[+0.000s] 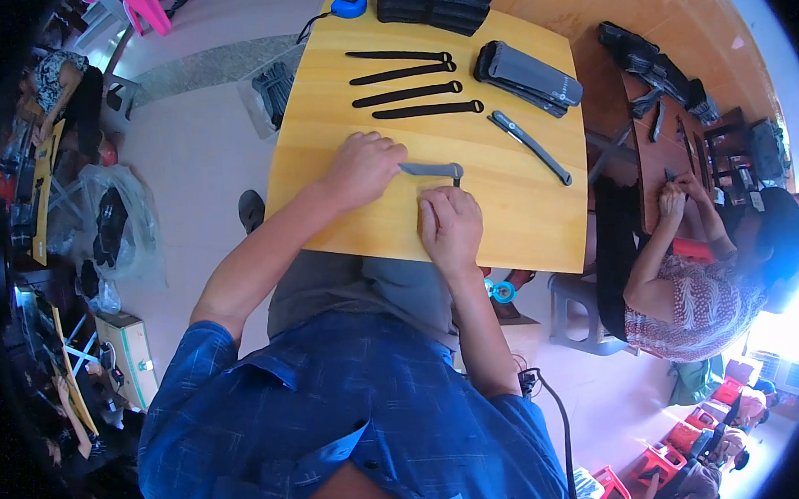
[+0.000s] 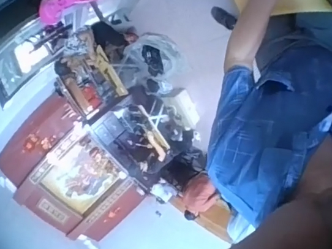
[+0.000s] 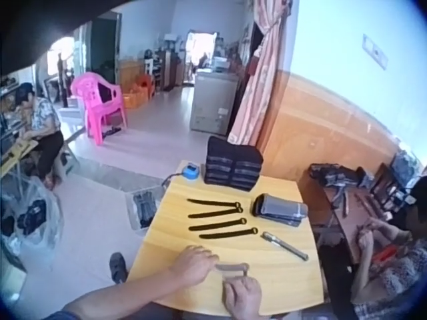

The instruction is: Assembling plastic buckles and fasteners onto textile straps using a small hand tool.

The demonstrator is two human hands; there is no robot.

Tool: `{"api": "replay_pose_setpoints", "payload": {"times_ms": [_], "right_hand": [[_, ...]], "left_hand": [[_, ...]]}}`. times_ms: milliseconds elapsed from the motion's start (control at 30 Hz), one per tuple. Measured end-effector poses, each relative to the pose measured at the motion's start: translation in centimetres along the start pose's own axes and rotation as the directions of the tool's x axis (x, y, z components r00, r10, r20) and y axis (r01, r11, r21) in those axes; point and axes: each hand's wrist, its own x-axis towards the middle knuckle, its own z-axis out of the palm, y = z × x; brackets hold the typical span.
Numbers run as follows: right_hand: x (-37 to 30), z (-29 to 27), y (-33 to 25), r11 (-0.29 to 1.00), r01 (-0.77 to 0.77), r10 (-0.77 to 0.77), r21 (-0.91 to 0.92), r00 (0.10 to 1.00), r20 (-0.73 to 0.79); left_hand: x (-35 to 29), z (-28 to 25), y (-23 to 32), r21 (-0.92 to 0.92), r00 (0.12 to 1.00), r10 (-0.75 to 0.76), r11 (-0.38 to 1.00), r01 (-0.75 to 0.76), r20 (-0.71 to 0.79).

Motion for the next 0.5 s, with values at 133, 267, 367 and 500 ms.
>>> {"api": "replay_pose_setpoints", "payload": {"times_ms": [133,267,367,500], "right_hand": [[-1.1,-0.2,-1.4,0.986,-0.085,0.081,0.145,0.996,0.033],[-0.8,-0.1,-2.5,0.936,-0.162,0.139,0.312,0.986,0.095],[0.2,-0.2,-3.6,0.93,-0.108,0.104,0.352,0.994,0.029],[2.4,-1.2,-7.7,0.92,-0.041,0.063,0.389,0.997,-0.043]], "left_hand": [[-1.8,-2.6,-2.0,-0.046,0.99,0.074,0.996,-0.08,-0.124],[-4.2,-4.4,-4.0,-0.797,0.901,-0.428,0.567,0.21,-0.068],[-5.1,-7.5,-2.3,-0.874,0.831,-0.478,0.486,-0.019,-0.284],[-6.4,-7.5,2.1,-0.834,0.874,-0.347,0.54,-0.11,-0.34]]}}
